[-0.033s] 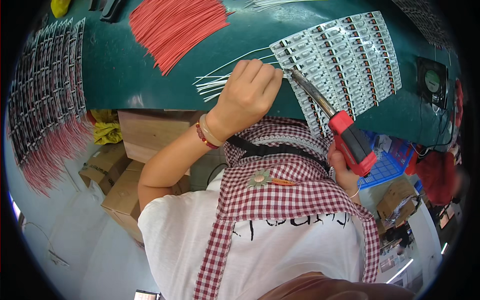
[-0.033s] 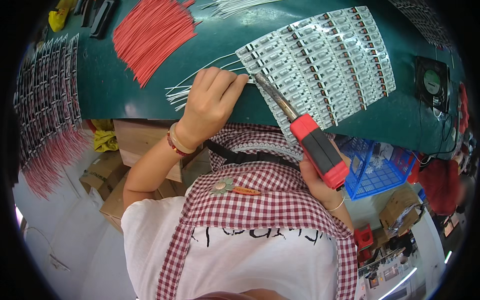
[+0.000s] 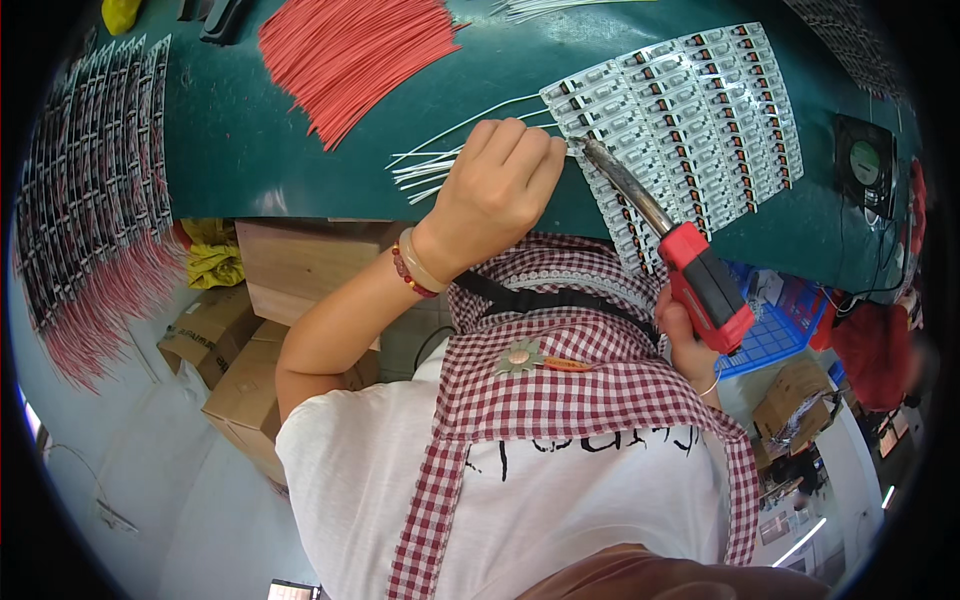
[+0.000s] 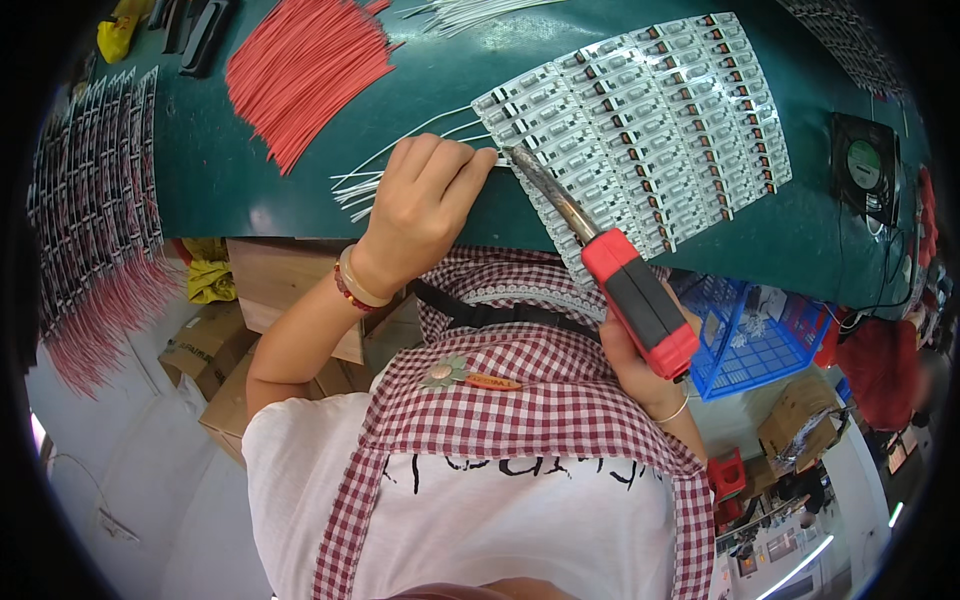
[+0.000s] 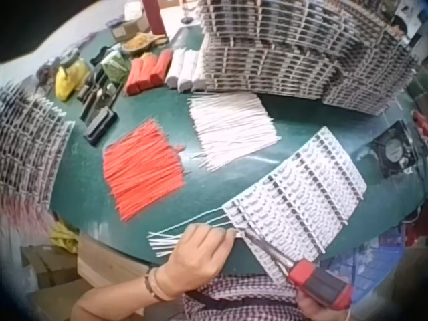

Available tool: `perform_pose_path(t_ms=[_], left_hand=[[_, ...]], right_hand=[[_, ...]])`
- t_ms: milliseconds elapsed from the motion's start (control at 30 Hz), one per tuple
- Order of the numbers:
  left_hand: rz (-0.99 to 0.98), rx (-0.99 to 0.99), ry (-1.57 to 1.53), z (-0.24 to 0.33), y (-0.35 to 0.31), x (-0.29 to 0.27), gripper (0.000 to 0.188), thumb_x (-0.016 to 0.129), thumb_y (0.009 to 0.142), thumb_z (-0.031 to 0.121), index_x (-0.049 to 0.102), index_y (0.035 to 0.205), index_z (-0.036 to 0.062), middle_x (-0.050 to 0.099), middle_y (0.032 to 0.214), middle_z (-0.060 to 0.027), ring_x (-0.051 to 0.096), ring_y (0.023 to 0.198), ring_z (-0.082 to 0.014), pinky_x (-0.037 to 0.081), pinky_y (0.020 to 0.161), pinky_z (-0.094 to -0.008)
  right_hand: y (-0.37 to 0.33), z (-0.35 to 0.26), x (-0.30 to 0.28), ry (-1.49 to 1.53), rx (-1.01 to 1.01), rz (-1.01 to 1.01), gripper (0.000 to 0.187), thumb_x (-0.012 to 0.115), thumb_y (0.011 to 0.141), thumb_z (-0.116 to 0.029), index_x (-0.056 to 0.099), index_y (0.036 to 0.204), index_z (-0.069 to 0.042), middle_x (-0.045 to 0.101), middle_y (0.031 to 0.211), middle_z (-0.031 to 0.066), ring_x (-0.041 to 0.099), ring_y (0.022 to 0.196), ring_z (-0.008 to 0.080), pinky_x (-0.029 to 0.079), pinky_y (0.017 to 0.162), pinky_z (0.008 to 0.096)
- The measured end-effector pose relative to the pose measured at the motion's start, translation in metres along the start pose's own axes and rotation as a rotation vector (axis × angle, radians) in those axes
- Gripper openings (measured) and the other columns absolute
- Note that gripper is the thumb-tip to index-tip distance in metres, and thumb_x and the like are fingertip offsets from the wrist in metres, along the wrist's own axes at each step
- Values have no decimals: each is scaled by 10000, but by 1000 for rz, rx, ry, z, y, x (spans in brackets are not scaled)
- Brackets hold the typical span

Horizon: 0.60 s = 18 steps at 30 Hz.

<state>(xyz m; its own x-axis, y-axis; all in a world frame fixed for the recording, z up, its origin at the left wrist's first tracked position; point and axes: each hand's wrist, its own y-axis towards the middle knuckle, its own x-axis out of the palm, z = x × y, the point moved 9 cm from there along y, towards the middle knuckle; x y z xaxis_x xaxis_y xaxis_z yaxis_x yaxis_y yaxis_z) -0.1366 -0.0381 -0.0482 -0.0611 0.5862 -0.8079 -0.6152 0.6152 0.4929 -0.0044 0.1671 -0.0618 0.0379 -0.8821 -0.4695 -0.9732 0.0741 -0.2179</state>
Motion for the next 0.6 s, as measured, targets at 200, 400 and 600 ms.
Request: perform_pose_path(t_ms=[200,400,600], left_hand=[[-4,-3,-2,0,0,0,231,614,731,77,642,928,-39,470,785,-72,503,748,-220,424,687,-324],[5,-8,10,-1,0,-1,221,614,733,78,641,923,-34,469,786,-70,500,747,-217,425,687,-322],[11,-3,16,0,0,1,214,612,732,77,638,915,-29,463,781,-70,497,743,-217,423,683,-323]], right_hand=[[-3,-1,-4,-56,16,32,250,728,795,-55,713,1040,-6,683,928,152,694,775,295,538,670,342],[-13,14,-6,-85,51,44,264,728,823,-71,715,1081,-17,695,954,128,693,810,269,543,726,342],[-15,8,-7,194,79,105,552,664,948,-382,539,1288,33,570,712,46,470,573,108,373,526,262]])
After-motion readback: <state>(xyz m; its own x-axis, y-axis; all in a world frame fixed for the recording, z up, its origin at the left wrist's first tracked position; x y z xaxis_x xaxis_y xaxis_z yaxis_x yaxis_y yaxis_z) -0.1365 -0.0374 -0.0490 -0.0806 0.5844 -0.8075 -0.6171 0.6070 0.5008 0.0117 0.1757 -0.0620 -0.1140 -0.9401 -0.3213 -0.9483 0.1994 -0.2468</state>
